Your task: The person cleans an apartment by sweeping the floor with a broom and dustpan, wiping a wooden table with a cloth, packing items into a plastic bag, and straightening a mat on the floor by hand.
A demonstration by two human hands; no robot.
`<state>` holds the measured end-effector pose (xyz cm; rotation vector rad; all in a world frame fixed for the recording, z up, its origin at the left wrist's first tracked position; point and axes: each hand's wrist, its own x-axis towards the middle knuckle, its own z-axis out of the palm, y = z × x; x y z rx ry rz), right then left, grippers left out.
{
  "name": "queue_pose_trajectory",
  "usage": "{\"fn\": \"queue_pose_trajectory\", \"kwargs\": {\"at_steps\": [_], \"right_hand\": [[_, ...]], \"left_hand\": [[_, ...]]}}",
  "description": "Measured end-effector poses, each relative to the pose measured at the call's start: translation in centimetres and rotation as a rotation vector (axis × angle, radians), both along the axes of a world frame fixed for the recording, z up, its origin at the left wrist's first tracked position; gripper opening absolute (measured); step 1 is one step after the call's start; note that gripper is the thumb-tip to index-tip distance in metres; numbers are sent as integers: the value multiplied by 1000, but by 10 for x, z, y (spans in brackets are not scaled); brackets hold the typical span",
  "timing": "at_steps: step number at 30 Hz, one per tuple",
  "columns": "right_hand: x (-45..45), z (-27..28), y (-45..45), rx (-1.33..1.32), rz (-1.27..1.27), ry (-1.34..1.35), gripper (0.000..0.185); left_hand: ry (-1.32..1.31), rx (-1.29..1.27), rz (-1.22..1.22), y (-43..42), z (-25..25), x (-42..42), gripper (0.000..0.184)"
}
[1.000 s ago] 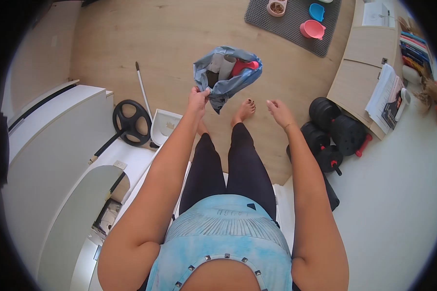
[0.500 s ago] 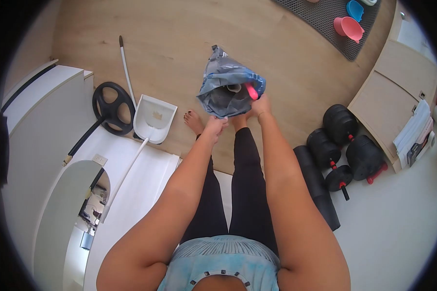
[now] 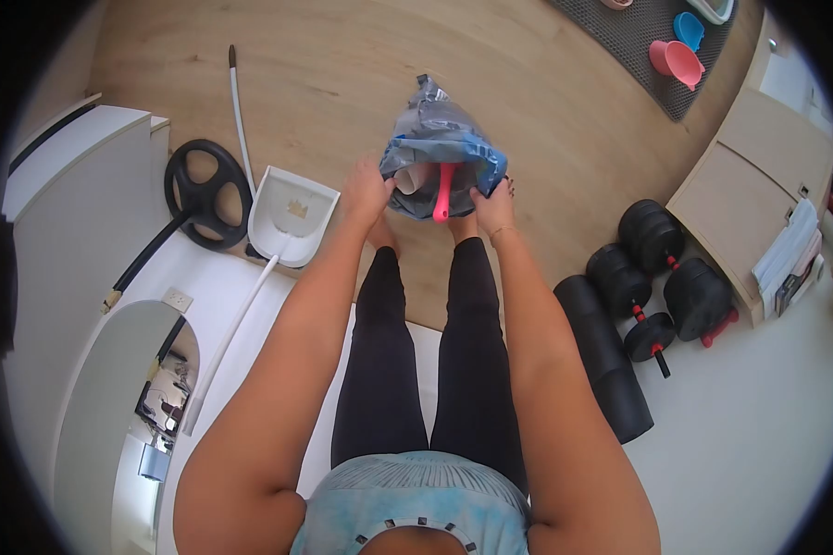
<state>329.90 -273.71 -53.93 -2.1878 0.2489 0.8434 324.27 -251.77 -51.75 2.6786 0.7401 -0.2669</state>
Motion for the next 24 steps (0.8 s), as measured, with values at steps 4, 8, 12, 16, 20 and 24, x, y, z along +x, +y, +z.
{"fn": "queue_pose_trajectory", "kwargs": {"at_steps": [4, 8, 12, 16, 20, 24], "right_hand": [[-5, 10, -2, 47, -49, 48, 39], [43, 79, -26, -249, 86, 34, 34], [79, 105, -34, -246, 90, -69, 34], [80, 44, -25, -310, 307, -280, 38], [89, 35, -8, -346, 277, -263, 43], [84, 37, -13, -255, 216, -234, 50]], "left_hand": [[217, -120, -173, 14, -20, 22, 22], [122, -197, -337, 29, 37, 42, 22], [198, -308, -124, 17, 69, 39, 28], [305, -256, -12, 9, 36, 55, 31], [462, -218, 98, 18, 26, 70, 34], [406, -292, 17, 25, 38, 71, 56]]}}
